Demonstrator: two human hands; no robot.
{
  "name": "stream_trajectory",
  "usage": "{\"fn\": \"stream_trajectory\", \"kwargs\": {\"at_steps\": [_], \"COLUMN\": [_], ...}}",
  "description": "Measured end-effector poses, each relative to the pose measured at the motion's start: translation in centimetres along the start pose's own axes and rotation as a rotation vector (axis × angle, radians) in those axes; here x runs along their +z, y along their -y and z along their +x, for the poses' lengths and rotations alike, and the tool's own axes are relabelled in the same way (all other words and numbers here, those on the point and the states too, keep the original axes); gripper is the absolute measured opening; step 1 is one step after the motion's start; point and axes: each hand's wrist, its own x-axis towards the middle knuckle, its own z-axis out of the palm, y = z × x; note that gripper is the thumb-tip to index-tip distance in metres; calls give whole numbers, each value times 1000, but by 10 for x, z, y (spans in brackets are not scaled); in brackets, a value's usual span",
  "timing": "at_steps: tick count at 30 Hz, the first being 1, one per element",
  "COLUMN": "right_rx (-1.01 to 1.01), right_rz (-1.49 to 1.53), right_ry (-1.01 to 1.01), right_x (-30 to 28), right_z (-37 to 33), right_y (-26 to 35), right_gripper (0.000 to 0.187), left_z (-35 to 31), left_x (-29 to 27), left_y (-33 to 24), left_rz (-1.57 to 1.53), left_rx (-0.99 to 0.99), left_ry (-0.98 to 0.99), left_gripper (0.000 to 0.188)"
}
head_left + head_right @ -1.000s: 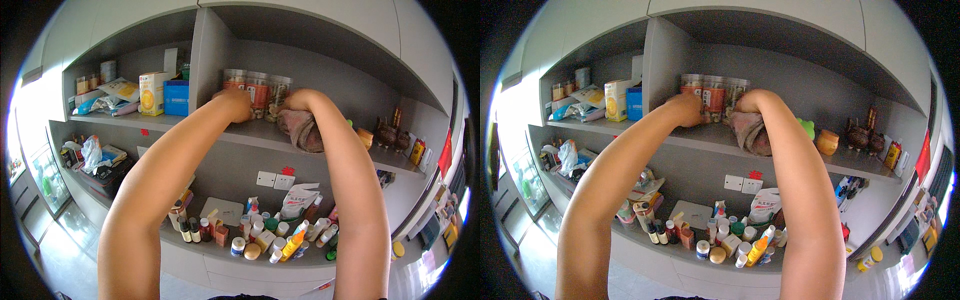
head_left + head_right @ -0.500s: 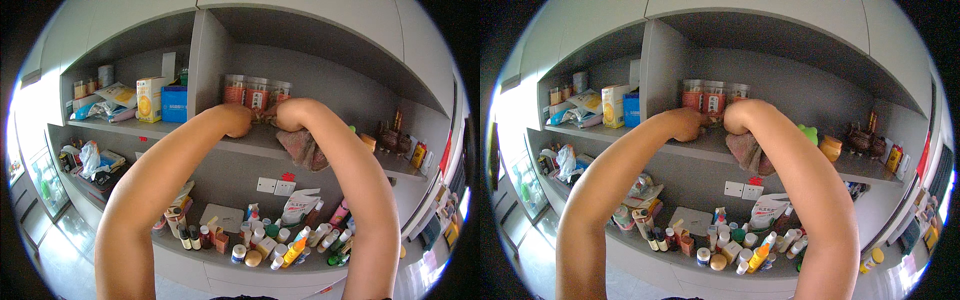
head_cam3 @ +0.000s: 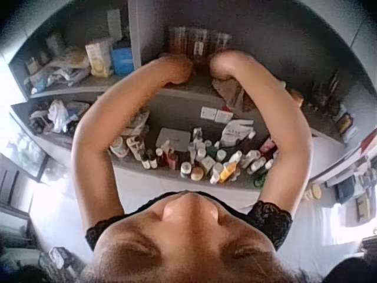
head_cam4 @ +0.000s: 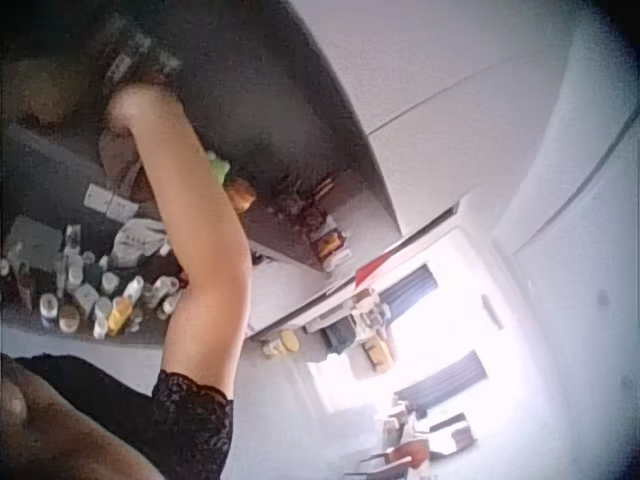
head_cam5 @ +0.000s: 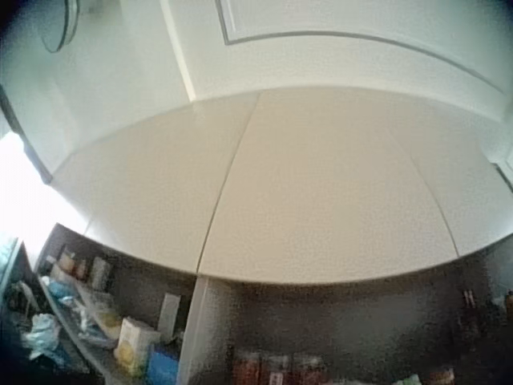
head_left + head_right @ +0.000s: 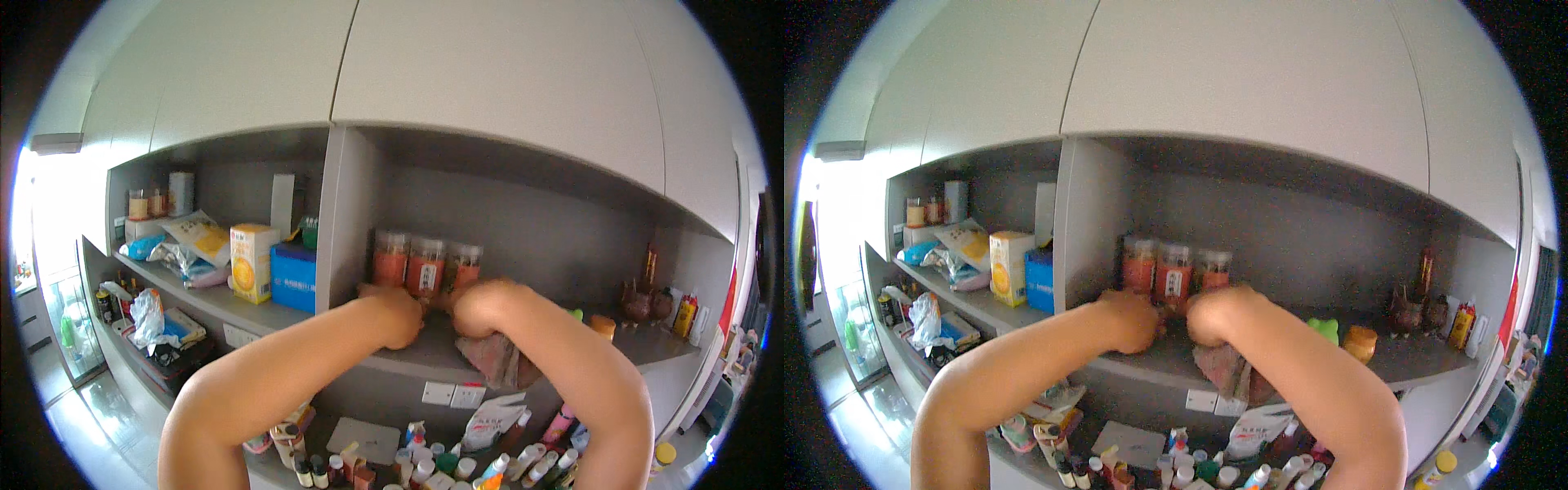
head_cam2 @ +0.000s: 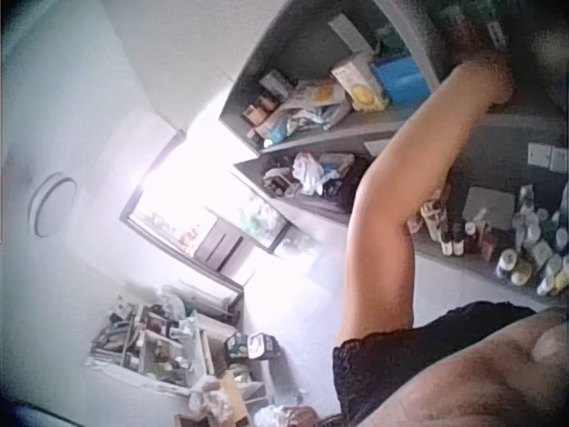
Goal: The person wipes various bottles, jars, and containers with a cloth and arranges them on a shelf. They handle items one by one, cleaning the exterior surfaces before placing them back in an organized manner on the upper shelf.
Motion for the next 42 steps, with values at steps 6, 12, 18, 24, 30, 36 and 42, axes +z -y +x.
{"fn": "stream_trajectory", "kwargs": {"at_steps": [6,12,18,24,30,36,42], "right_rx": [-66,-99,-95,-83,-25,59,-105], "right_rz": [-13,6,-18,107,78,92,120], "right_ry": [-3,136,130,102,147,163,33], "right_x": [3,-7,-2,17,10,-5,48], "right_z": [24,52,70,90,87,73,139], "right_y": [1,5,6,-16,-13,-1,-31], "right_gripper": [36,54,49,60,62,57,36], "left_z": [11,44,50,62,68,73,94], "left_x": [-9,-5,-7,20,9,-6,-2], "left_y": [-2,0,-1,-1,-4,-3,-3], "left_rz": [143,46,-88,-127,-227,-270,-311], "left_rx": [-12,-95,-168,-238,-259,-277,-215], "left_ry": [114,197,148,-20,-5,133,130], "left_gripper": [45,56,67,76,72,78,77]}}
